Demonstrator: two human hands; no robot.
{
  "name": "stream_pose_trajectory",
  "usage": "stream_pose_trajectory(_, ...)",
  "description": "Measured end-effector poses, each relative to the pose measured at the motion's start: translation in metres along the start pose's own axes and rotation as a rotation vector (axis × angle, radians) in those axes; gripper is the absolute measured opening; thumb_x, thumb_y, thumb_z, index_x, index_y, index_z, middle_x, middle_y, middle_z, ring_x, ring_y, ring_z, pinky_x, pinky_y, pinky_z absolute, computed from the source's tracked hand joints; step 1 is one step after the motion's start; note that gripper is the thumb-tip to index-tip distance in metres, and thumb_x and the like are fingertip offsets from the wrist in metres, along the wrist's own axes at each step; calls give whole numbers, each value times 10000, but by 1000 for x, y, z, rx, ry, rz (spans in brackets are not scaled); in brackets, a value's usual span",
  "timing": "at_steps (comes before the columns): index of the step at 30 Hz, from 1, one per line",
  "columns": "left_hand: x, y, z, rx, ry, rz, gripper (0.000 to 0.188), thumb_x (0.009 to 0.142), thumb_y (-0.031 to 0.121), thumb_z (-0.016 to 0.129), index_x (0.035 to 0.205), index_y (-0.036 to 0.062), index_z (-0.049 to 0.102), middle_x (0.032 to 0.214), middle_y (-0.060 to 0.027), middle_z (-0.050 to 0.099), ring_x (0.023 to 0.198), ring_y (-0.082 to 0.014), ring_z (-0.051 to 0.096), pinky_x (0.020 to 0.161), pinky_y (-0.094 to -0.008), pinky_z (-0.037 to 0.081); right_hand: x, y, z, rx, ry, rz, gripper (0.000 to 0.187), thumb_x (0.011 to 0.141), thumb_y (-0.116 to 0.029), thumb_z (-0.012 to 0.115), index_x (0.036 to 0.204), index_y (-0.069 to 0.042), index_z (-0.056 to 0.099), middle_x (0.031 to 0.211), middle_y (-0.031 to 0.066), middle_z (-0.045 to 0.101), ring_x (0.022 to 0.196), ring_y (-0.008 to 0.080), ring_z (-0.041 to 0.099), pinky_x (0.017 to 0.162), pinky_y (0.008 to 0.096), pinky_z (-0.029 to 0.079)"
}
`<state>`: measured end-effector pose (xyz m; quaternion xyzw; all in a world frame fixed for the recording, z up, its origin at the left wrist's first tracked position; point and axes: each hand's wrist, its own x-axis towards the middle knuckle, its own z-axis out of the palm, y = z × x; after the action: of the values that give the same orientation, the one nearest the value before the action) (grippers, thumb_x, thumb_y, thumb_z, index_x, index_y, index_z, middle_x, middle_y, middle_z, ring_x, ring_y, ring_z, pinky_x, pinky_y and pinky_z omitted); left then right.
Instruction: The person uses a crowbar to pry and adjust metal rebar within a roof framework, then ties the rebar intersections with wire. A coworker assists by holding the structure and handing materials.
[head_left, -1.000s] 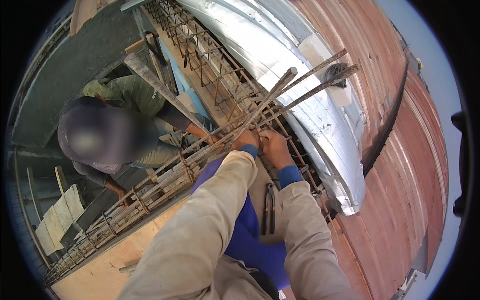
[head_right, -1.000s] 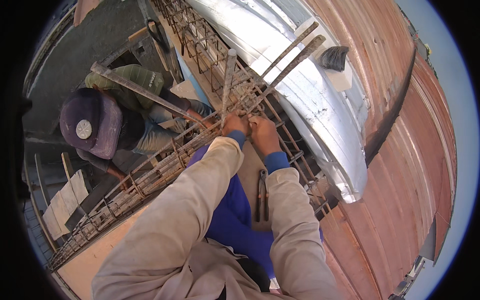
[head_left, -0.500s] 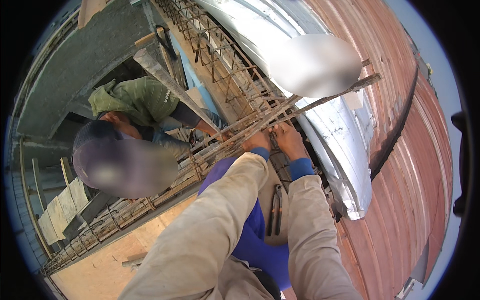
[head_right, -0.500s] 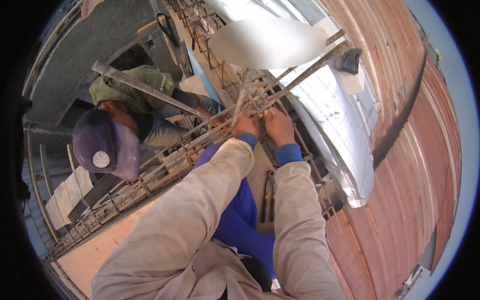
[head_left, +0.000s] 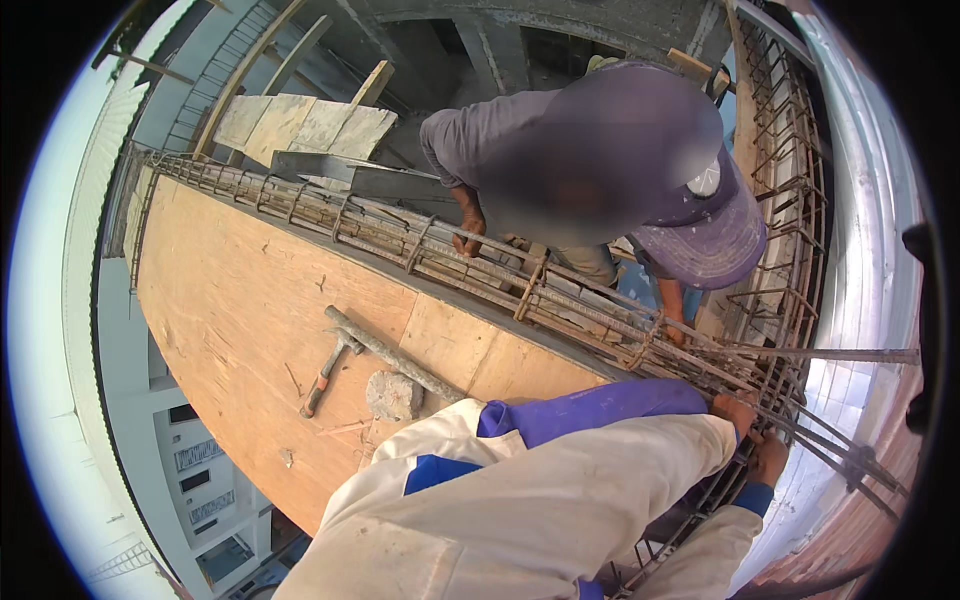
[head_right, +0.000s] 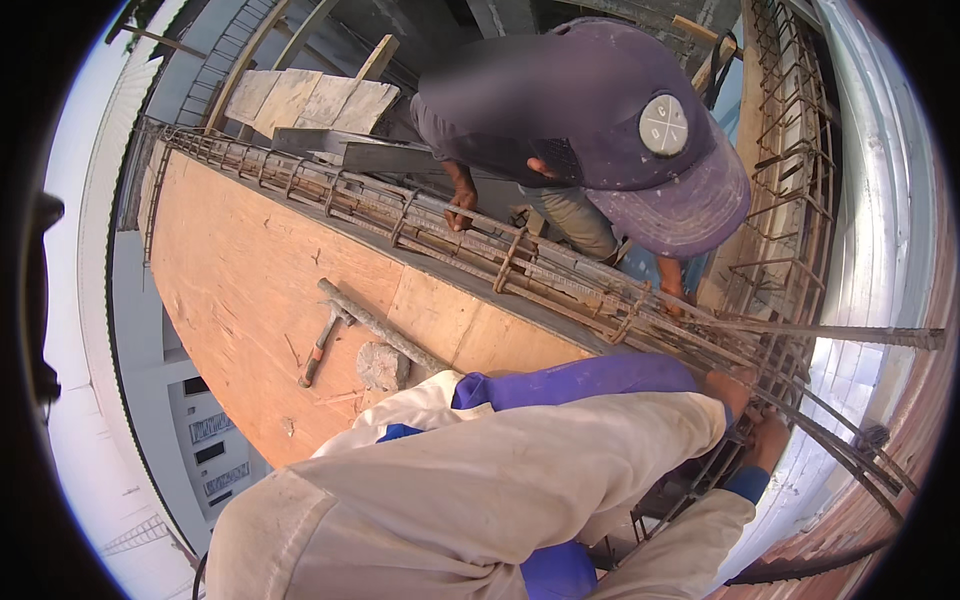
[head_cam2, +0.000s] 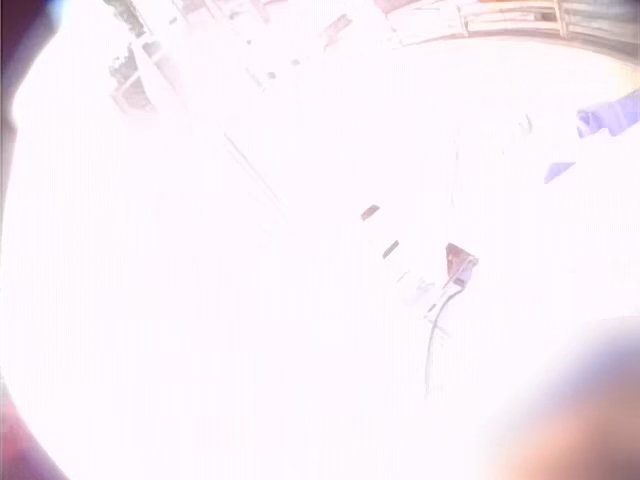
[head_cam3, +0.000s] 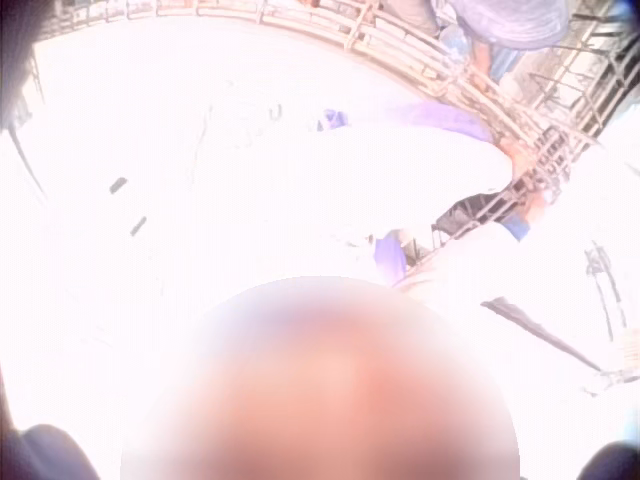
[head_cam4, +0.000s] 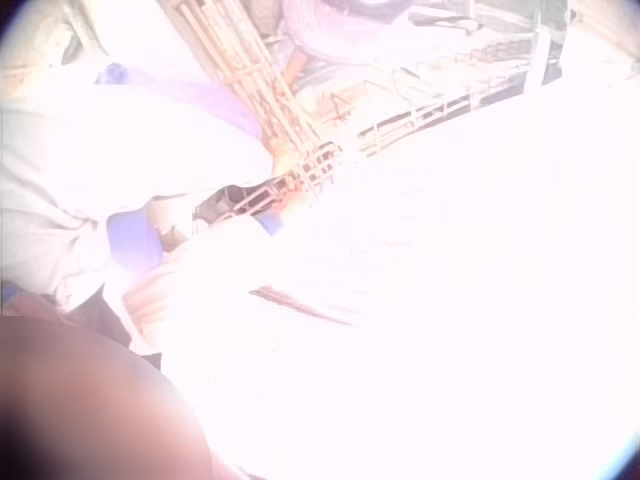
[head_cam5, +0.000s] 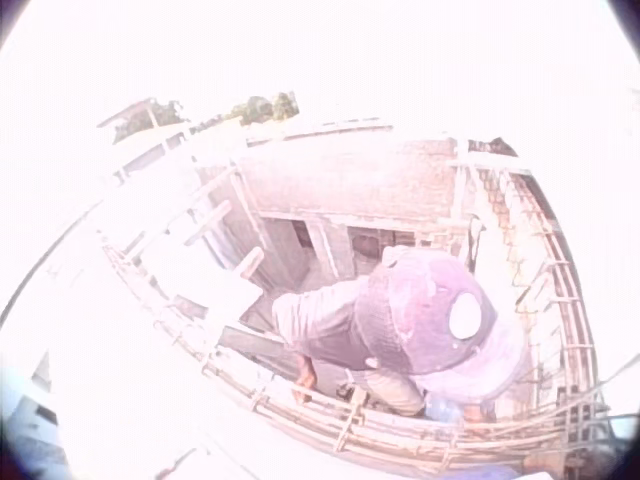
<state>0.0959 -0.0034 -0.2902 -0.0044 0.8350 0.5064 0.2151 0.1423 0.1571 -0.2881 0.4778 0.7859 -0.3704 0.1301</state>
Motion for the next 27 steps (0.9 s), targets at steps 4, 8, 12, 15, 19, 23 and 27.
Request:
stream_pose_trajectory(4,7,6,4,23,-108,-4,210,913,236,588,1006,117,734,1091,-173,727,1061,-372,686,945,-543,489,22,38,-6,-763,312,-791,302,971,-213,568,799,13,669,741,192,699,633,385,651,583,473,511)
stream_pose_trajectory(8,10,1,7,171,-262,2,217,910,242,595,1035,126,731,1140,-156,722,1116,-358,671,988,-549,459,29,41,-14,-1338,83,-843,208,878,-167,606,800,6,693,828,203,712,777,400,698,719,472,545)
stream_pose_trajectory(12,7,-3,-2,558,-488,203,229,907,247,602,1063,134,727,1190,-140,717,1171,-345,656,1031,-555,430,-18,16,-11,-770,-75,-340,299,912,-259,603,1026,13,653,1030,242,684,962,417,670,855,468,527)
stream_pose_trajectory(15,4,-9,-16,241,-421,84,443,894,253,626,1323,143,611,1328,-162,649,1294,-323,575,1116,-533,332,-99,-2,-11,-401,316,-320,526,1002,-380,568,1340,23,575,1262,293,637,1165,428,629,979,461,495)
stream_pose_trajectory(19,3,-16,-20,338,-455,137,574,891,326,625,1353,-7,555,1185,-257,690,1149,-442,633,1075,-520,414,-244,18,-36,-157,709,-523,387,982,-254,644,1250,25,628,1184,241,682,1103,374,663,955,424,510)
stream_pose_trajectory(23,4,-37,-6,336,-193,324,618,863,396,674,1215,-110,632,1170,-334,661,1122,-473,637,1003,-504,490,-400,131,-46,21,894,-155,311,978,-219,641,1188,8,666,1117,248,696,1029,375,687,909,429,527)
stream_pose_trajectory(27,28,-42,-4,346,-467,409,746,850,365,719,1404,-81,494,1374,-295,568,1261,-439,558,1021,-510,464,-561,277,39,64,1033,439,336,974,-266,633,1180,-2,660,1090,248,700,1008,391,687,881,465,536)
